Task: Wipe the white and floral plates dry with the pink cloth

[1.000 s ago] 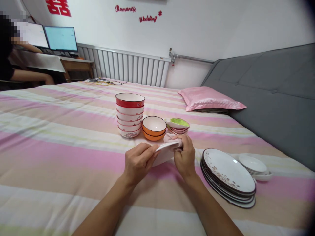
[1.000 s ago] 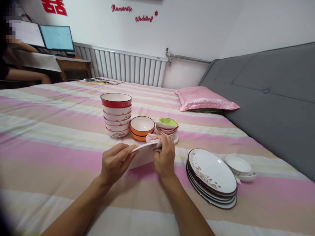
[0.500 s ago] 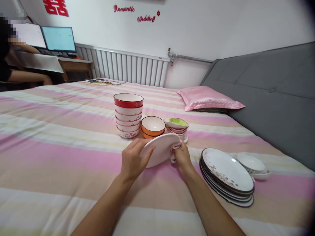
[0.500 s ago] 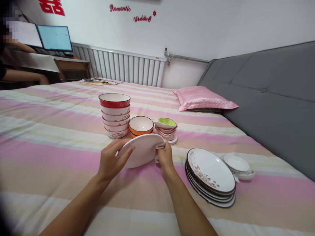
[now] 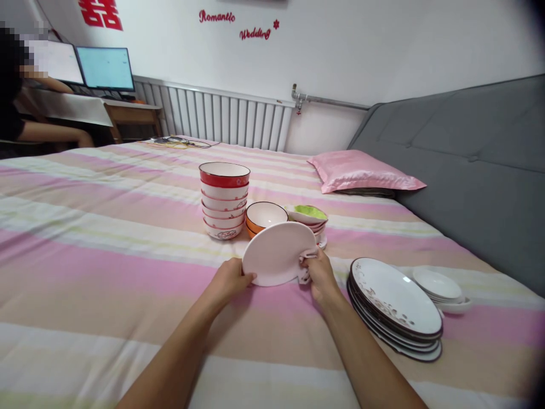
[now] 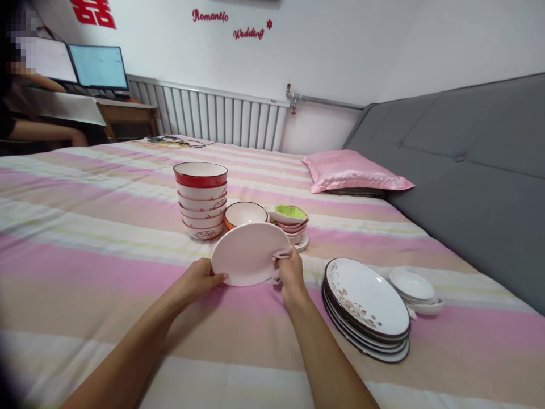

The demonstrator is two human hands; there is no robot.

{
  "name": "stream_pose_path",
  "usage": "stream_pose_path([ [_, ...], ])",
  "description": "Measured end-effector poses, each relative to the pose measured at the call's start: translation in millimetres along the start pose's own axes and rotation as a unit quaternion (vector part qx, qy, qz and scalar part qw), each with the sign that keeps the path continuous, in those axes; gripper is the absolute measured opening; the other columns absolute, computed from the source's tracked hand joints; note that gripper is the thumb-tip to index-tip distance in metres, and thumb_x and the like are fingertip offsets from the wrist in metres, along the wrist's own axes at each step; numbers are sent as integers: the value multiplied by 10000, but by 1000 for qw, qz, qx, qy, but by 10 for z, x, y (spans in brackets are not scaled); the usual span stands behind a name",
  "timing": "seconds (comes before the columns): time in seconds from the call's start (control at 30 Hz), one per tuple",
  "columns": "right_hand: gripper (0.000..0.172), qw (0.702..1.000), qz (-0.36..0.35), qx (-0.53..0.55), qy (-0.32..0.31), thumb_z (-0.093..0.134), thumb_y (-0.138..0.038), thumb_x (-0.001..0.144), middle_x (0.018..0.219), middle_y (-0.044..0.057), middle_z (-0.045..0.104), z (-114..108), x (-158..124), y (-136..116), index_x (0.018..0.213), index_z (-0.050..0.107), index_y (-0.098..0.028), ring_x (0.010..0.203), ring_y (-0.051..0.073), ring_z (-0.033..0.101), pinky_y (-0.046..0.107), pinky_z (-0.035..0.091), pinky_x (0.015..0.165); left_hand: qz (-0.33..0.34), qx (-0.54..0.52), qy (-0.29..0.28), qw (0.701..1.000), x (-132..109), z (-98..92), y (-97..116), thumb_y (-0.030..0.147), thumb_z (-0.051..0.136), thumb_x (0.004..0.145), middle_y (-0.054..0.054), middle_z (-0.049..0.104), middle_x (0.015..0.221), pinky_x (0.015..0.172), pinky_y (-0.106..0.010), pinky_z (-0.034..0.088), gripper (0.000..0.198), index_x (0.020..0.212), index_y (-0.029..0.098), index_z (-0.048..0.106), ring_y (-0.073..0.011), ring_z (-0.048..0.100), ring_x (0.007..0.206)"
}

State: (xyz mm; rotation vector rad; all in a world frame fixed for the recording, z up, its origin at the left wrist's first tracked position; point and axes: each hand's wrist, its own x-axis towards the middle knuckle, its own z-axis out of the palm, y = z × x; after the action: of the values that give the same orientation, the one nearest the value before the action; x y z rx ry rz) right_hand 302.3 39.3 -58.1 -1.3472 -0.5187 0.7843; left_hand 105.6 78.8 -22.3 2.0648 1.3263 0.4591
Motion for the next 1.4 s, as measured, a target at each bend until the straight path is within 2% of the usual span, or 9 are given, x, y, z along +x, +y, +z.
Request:
stream_pose_path([
  [0.2, 251, 1000, -5, 15, 7, 426, -163, 440, 528, -84, 468, 20, -32, -31, 679, 480, -214, 430, 70, 381, 168, 271, 386, 29, 9, 55, 998, 44, -13, -13, 261, 510, 731, -10, 567, 545, 482, -227, 319, 200, 545, 187, 506, -158, 528, 537],
  [0.43, 276, 999, -39, 14, 17, 446, -161, 456, 574, -82, 501, 63, -93, -83, 722, 504, -211, 482, 69, 427, 165, 325, 442, 103, -26, 231, 967, 61, -54, -62, 343, 518, 802, 18, 593, 623, 565, -224, 380, 179, 763, 203, 622, -130, 524, 581],
  [0.6, 260, 998, -58, -9, -5, 484, -160, 501, 520, -103, 436, 69, -130, -112, 752, 508, -221, 414, 63, 345, 168, 262, 408, 222, -42, 315, 922, 31, -38, -44, 312, 536, 846, 1, 630, 700, 606, -233, 417, 189, 930, 200, 663, -120, 517, 616],
  [0.77, 301, 978, -181, -96, -41, 480, -146, 552, 658, -50, 530, 21, -116, -124, 837, 558, -206, 591, 114, 462, 208, 362, 535, 342, -13, 376, 861, 9, -62, 1, 212, 545, 863, -20, 629, 712, 625, -245, 425, 190, 1008, 186, 664, -120, 502, 633],
  [0.87, 345, 954, -251, -153, -54, 448, -125, 571, 775, -7, 587, -5, -163, -194, 887, 570, -190, 733, 159, 513, 256, 406, 657, 386, 8, 389, 837, -9, -77, 27, 173, 551, 856, -22, 623, 698, 625, -247, 426, 220, 1051, 189, 653, -126, 520, 647],
  [1.0, 391, 912, -340, -226, -42, 396, -71, 567, 868, 25, 605, -18, -305, -349, 904, 556, -188, 815, 191, 533, 300, 406, 732, 439, 40, 375, 815, -40, -56, 64, 144, 558, 845, -27, 636, 733, 629, -242, 430, 270, 1099, 208, 625, -131, 538, 677],
  [1.17, 379, 814, -475, -333, -19, 377, -15, 577, 867, 47, 593, 5, -483, -482, 867, 548, -191, 858, 212, 507, 329, 383, 752, 468, 80, 360, 803, -92, 13, 130, 110, 557, 833, -6, 587, 674, 581, -228, 396, 303, 1121, 195, 601, -120, 476, 625],
  [1.3, 271, 737, -534, -414, 9, 416, -18, 713, 865, 49, 608, 68, -628, -510, 862, 562, -192, 823, 207, 489, 335, 350, 739, 479, 94, 360, 795, -134, 55, 180, 96, 551, 830, -6, 587, 660, 573, -225, 391, 308, 1122, 183, 596, -120, 463, 615],
  [1.4, 247, 692, -565, -450, 20, 435, -51, 803, 920, 56, 626, 123, -740, -510, 941, 581, -195, 878, 211, 502, 360, 343, 811, 486, 105, 360, 789, -162, 69, 214, 93, 528, 838, 0, 575, 641, 567, -223, 387, 288, 1102, 182, 600, -119, 458, 603],
])
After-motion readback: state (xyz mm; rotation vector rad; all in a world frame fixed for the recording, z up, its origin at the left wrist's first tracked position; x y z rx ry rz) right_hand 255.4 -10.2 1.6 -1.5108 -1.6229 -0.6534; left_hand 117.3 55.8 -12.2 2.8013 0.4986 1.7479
